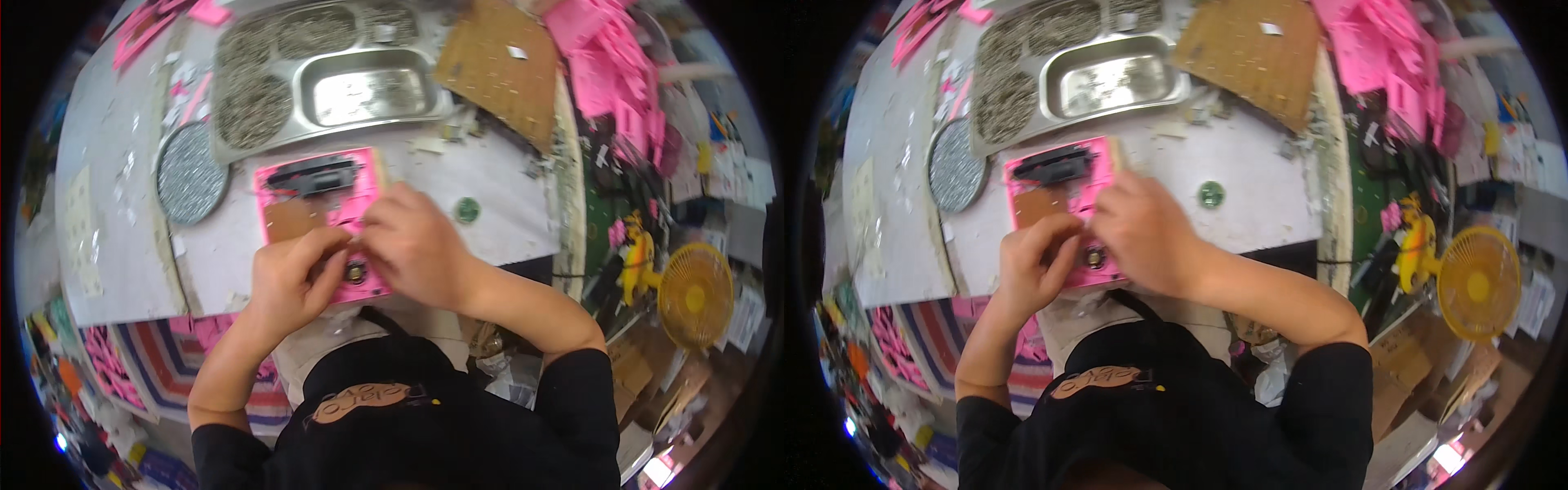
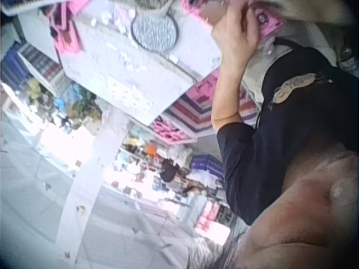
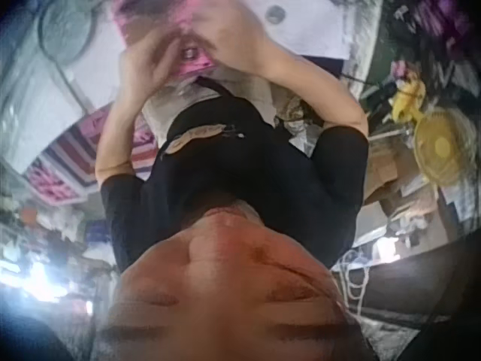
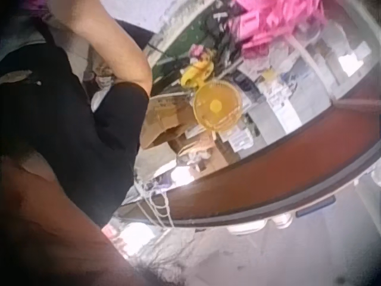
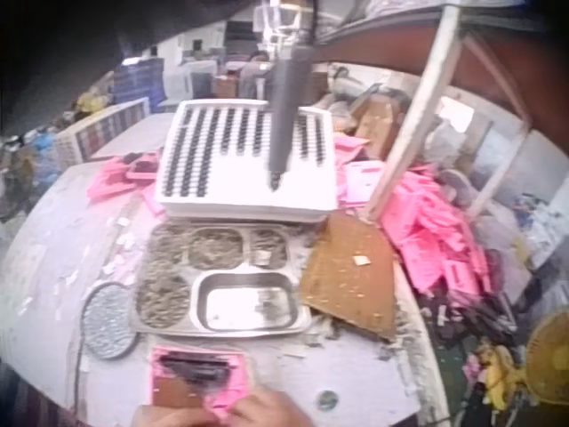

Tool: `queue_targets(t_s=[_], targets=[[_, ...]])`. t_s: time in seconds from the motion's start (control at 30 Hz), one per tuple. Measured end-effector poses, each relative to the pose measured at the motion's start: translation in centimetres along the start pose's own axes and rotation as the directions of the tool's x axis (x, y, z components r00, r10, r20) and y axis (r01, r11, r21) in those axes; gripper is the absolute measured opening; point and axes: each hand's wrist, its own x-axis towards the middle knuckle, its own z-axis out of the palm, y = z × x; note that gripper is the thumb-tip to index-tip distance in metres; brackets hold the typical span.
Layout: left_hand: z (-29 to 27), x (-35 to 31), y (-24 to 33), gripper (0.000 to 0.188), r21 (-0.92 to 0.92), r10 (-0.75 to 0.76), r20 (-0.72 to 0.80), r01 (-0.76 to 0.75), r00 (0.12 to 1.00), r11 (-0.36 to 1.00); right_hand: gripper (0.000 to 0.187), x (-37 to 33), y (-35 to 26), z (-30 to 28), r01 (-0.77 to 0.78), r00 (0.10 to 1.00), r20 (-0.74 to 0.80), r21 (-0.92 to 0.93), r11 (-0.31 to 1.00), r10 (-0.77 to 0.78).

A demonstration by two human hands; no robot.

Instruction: Assembling and soldering electronic components into a pink plastic toy housing.

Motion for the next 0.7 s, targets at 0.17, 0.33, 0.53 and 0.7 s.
queue_targets(t_s=[0.17, 0.33, 0.53, 0.7], targets=[[0.6, 0.1, -0.8, 0.027, 0.166, 0.287, 0.032, -0.288, 0.957, 0.943, 0.021, -2.1, 0.6, -1.6, -0.094, 0.977, -0.183, 0.076, 0.993, 0.107], [0.1, -0.2, -0.4, 0.025, -0.037, 0.183, -0.035, -0.184, 0.983, 0.982, 0.017, -8.9, 8.1, -8.4, -0.625, 0.732, -0.506, -0.233, 0.745, 0.456], [-0.6, 1.8, 2.2, 0.019, -0.063, 0.192, 0.008, -0.191, 0.981, 0.98, 0.021, -11.7, 10.8, -8.4, -0.644, 0.752, -0.512, -0.434, 0.63, 0.415], [2.1, 7.0, 7.2, 0.022, -0.26, -0.106, 0.26, 0.175, 0.96, 0.949, 0.024, -9.4, 5.0, -7.4, -0.453, 0.853, -0.363, -0.155, 0.878, 0.376]])
